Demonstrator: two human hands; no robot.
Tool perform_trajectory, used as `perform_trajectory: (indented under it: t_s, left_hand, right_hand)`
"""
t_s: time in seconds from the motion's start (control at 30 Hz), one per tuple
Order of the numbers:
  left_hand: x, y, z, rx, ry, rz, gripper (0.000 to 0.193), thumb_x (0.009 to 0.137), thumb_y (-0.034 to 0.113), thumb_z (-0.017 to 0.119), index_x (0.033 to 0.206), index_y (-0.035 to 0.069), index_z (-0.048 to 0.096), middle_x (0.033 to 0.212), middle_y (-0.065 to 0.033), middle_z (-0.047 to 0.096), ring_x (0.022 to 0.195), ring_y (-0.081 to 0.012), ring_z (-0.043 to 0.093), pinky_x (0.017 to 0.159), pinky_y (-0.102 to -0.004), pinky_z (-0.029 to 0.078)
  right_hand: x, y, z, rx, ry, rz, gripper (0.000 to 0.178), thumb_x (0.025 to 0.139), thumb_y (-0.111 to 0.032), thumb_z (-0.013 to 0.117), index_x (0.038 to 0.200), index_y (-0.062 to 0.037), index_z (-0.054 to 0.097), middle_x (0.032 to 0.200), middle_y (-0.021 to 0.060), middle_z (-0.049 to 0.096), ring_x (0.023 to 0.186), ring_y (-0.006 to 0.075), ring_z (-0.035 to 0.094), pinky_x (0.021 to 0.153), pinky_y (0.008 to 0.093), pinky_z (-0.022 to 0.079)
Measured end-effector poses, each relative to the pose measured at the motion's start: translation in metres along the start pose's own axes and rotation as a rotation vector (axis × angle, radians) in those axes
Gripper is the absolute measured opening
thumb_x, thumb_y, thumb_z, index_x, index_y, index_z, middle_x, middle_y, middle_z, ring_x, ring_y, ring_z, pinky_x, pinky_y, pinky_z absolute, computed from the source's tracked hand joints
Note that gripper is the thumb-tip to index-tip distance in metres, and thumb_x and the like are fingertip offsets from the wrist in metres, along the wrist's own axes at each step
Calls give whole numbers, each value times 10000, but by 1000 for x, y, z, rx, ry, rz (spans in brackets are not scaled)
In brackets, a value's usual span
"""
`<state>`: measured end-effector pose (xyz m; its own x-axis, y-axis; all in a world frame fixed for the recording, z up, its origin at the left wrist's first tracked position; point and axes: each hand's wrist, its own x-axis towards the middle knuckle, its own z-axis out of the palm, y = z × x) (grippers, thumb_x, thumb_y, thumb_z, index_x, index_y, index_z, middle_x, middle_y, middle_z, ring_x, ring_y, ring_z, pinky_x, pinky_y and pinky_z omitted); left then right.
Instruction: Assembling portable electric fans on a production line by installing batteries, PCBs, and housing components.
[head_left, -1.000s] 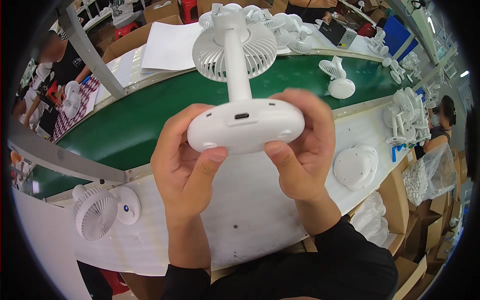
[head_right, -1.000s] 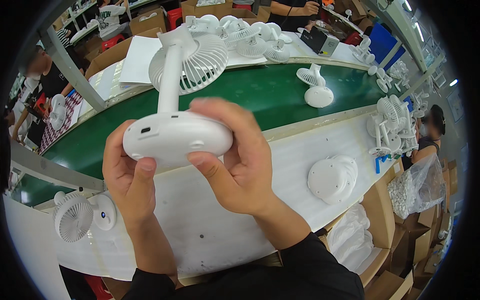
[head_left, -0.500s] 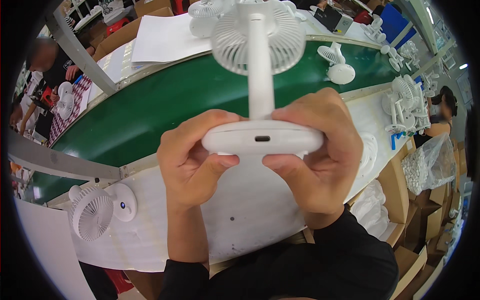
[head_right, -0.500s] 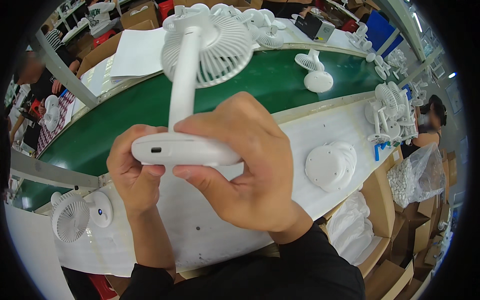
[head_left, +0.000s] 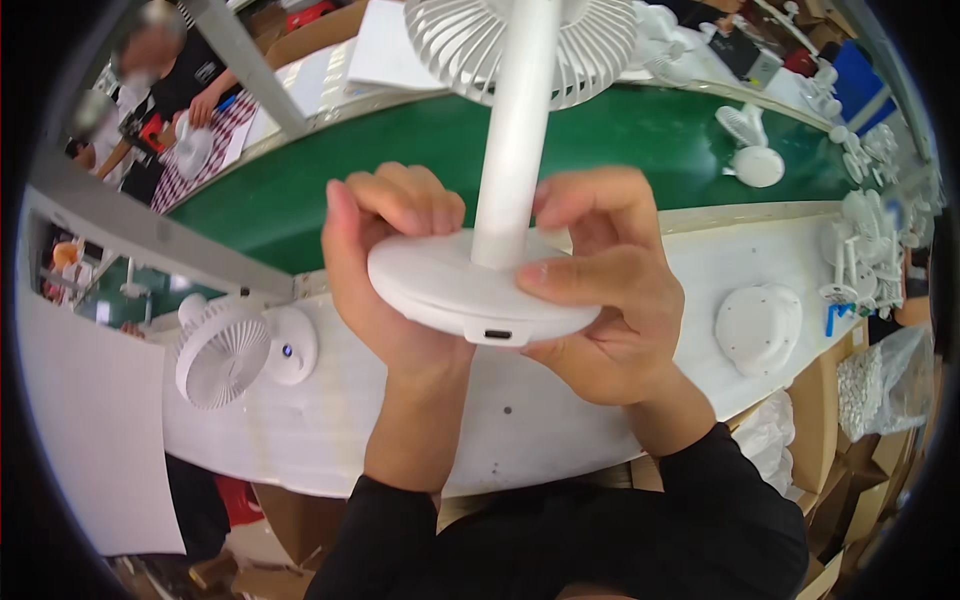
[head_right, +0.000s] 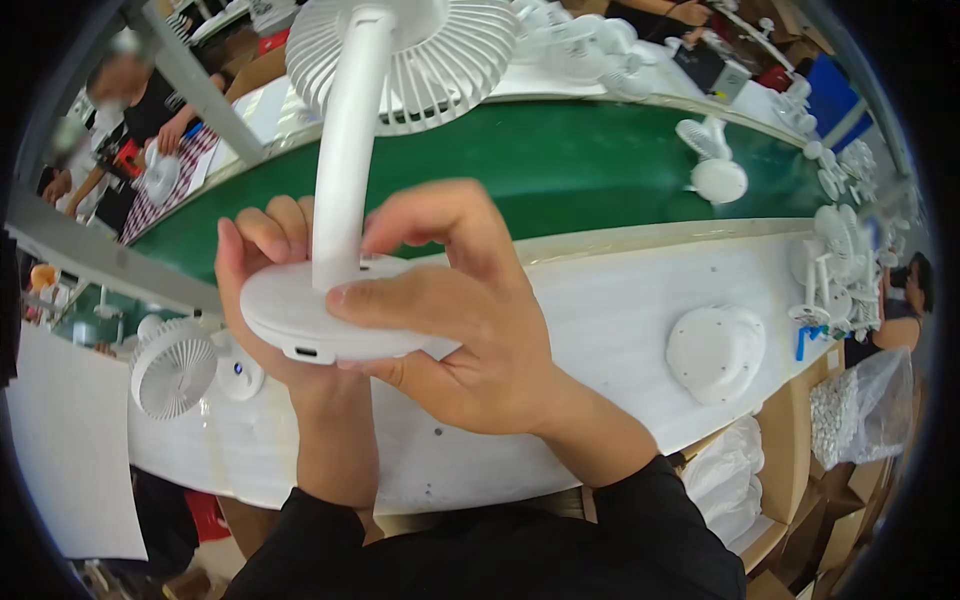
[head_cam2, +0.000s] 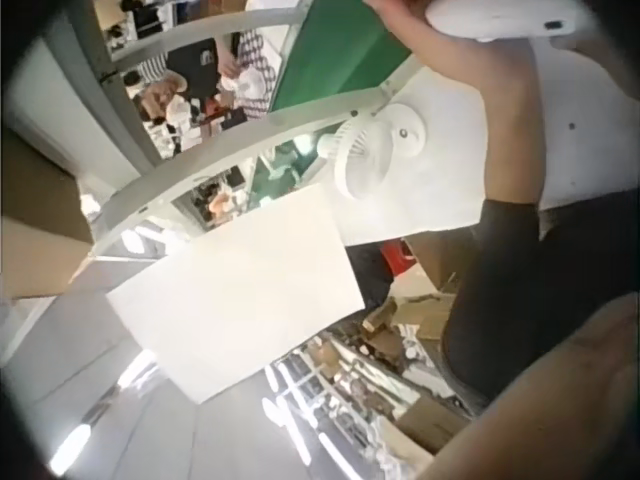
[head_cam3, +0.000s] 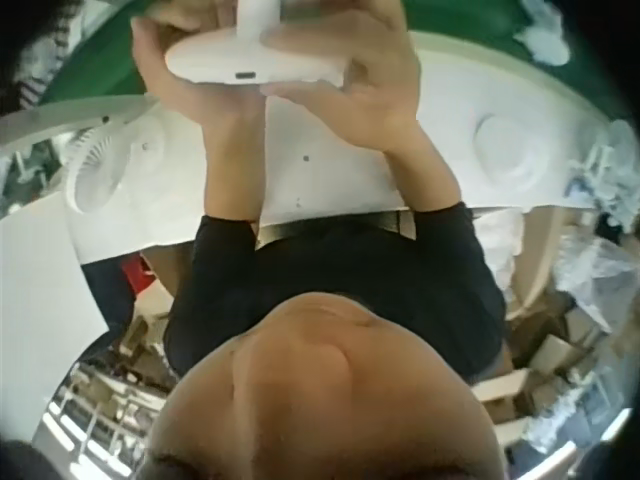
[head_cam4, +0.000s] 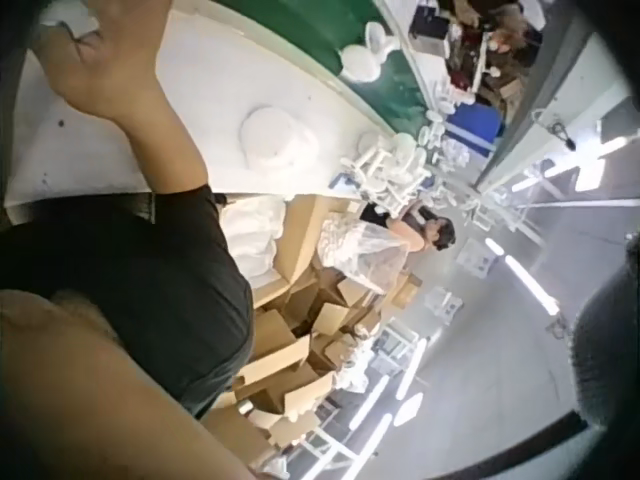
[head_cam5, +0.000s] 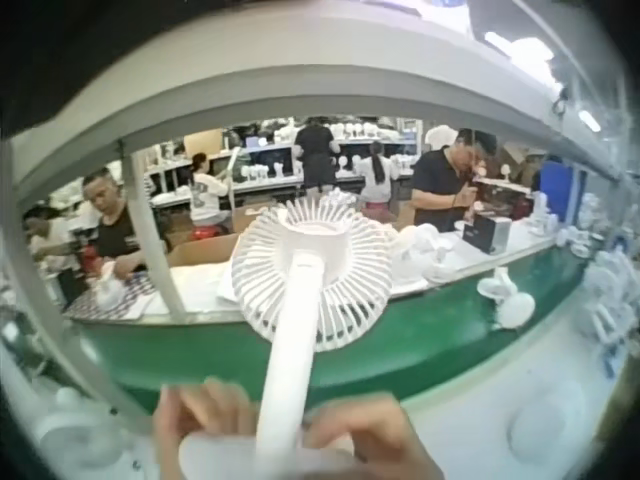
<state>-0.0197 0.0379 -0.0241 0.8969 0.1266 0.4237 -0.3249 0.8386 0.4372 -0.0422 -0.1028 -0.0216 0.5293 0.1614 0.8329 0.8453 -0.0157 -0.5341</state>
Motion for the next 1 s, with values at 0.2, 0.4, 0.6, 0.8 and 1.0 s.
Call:
perform_trajectory:
  t_s: [0.2,0.4,0.6,0.8,1.0]
  left_hand:
    - [7,17,-16,328,49,322,421,1053,288,298,735,92,494,604,-40,495,590,-151,429,569,-264,362]
    - [4,14,-4,569,-150,503,431,1058,291,269,755,87,498,557,-50,506,539,-143,414,541,-251,352]
    - [-2,13,-1,802,-217,635,418,1051,308,290,775,76,501,551,-55,511,530,-137,414,536,-242,348]
    - [6,26,-2,687,-3,511,399,1032,310,350,756,69,507,550,-49,494,543,-134,415,528,-243,339]
    - [0,17,-2,955,-219,541,425,1026,315,345,732,64,521,551,-42,478,562,-136,403,547,-249,330]
  right_hand:
    - [-2,-13,13,187,-191,256,422,817,-126,716,1229,-82,637,1182,168,570,1266,334,456,1052,417,371]
    - [-12,-7,11,339,-321,481,623,848,-90,667,1440,-59,475,1404,166,498,1326,310,431,1091,404,326]
    - [-13,-1,15,818,-262,773,724,841,-61,659,1505,-34,372,1471,158,455,1329,269,439,1073,347,349]
    - [-19,10,18,859,-293,648,749,833,-48,665,1512,-23,349,1465,153,459,1312,259,447,1056,323,365]
    - [-20,13,22,1052,-164,894,729,835,-5,668,1501,-30,370,1398,162,461,1240,241,456,1068,362,351]
